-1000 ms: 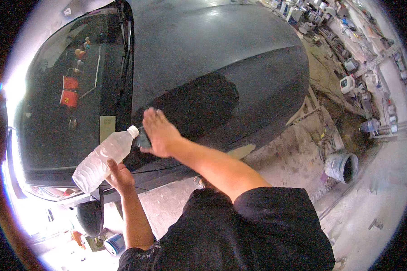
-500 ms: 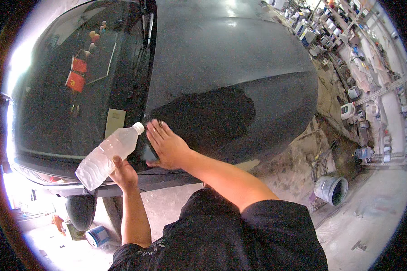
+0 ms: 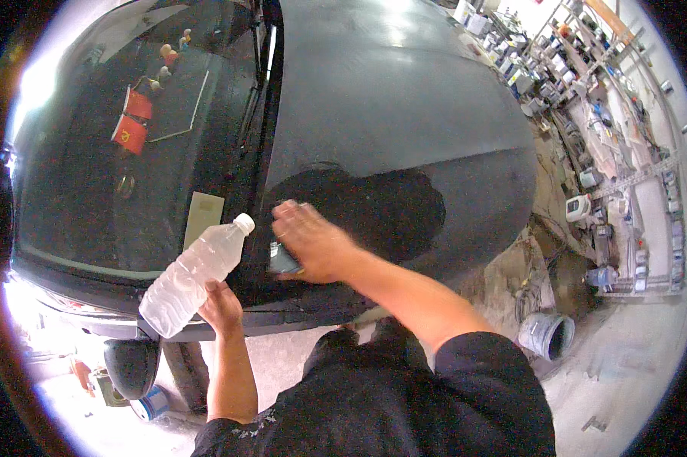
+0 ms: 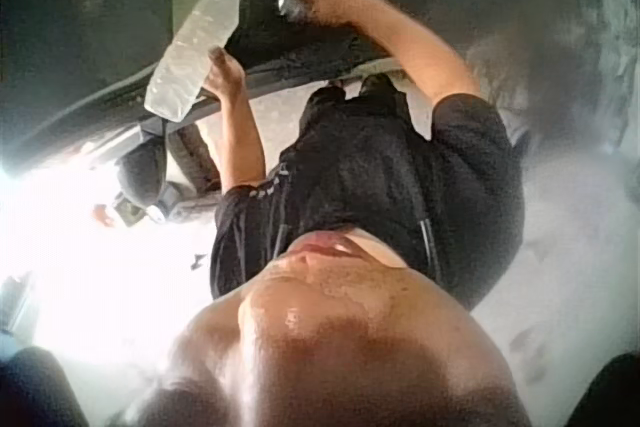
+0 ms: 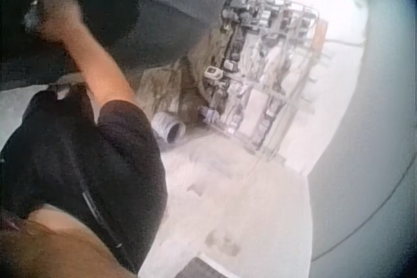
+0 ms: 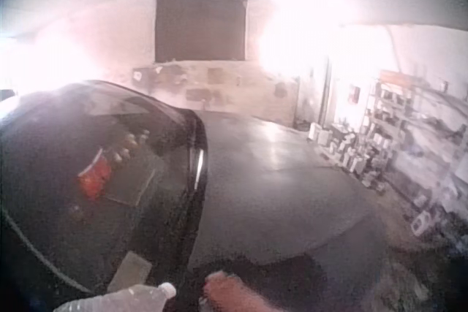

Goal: The person sands the front grille and hood of a car by hand using sandpaper and a sanding block, frequently pouring water from a plastic bottle to wet the surface. They dip the sandpaper into a bucket of water and rub the car's surface repeatedly.

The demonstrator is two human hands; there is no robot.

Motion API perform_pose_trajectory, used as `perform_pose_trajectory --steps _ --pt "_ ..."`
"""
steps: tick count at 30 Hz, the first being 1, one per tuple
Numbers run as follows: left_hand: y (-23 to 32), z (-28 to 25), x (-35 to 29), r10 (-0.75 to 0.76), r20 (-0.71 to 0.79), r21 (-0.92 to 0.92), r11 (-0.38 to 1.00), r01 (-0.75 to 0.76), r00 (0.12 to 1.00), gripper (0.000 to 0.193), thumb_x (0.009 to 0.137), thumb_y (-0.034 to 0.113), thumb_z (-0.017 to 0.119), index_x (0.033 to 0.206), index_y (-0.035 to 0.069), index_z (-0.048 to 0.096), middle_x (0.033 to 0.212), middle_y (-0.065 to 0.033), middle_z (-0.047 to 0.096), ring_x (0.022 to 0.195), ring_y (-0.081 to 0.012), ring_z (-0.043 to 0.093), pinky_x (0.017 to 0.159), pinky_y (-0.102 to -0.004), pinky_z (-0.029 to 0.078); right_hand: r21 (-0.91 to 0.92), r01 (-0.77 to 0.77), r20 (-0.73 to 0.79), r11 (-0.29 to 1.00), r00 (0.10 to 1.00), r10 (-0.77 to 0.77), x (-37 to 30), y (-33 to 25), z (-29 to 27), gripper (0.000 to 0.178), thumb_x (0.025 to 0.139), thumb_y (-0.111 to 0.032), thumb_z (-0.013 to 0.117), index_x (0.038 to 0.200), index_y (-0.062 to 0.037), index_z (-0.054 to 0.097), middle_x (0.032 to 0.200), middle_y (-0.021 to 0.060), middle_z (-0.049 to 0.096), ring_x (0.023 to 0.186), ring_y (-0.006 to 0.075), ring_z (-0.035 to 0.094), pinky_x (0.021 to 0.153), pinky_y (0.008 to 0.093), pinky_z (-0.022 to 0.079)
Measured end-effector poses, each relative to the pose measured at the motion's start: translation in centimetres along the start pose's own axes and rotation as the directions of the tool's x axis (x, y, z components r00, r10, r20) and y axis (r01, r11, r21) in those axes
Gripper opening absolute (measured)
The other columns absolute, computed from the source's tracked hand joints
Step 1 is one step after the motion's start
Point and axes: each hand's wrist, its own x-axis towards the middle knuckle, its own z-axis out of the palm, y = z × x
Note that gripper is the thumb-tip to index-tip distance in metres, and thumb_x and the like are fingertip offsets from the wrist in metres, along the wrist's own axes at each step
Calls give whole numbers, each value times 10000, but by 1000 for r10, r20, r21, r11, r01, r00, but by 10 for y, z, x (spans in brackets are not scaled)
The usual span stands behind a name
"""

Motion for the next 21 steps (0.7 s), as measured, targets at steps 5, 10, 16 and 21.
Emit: perform_pose_trajectory --steps 5,10,16,21 --pt "-4 18 -7 -7 -42 -6 1000 6 999 837 837 398 747 1434 23 296 1416 -120 434 1298 -283 445 1117 -417 342 -110 -175 -224 978 963 147 26 70 -17 921 851 -591 559 1398 115 337 1519 286 254 1439 403 212 1185 478 157" --pt "-6 24 -11 36 -87 -41 998 -39 996 829 842 384 744 1439 29 293 1417 -124 435 1299 -300 448 1109 -448 355 13 166 -127 986 978 -163 20 8 9 931 822 -621 592 1359 111 382 1478 300 322 1418 416 261 1177 479 187" --pt "3 38 -16 14 -127 -79 997 -24 992 849 830 403 752 1441 33 293 1421 -132 430 1305 -311 445 1095 -465 374 -119 -91 -190 989 980 67 51 100 -32 893 827 -556 616 1369 108 367 1491 293 305 1432 394 236 1181 464 191" --pt "0 59 -11 41 -175 -49 998 -50 984 882 813 423 764 1441 31 285 1424 -134 424 1317 -323 436 1091 -475 385 -11 222 -180 975 959 -220 39 47 -1 891 816 -538 642 1356 119 377 1476 314 310 1418 408 264 1182 478 182"
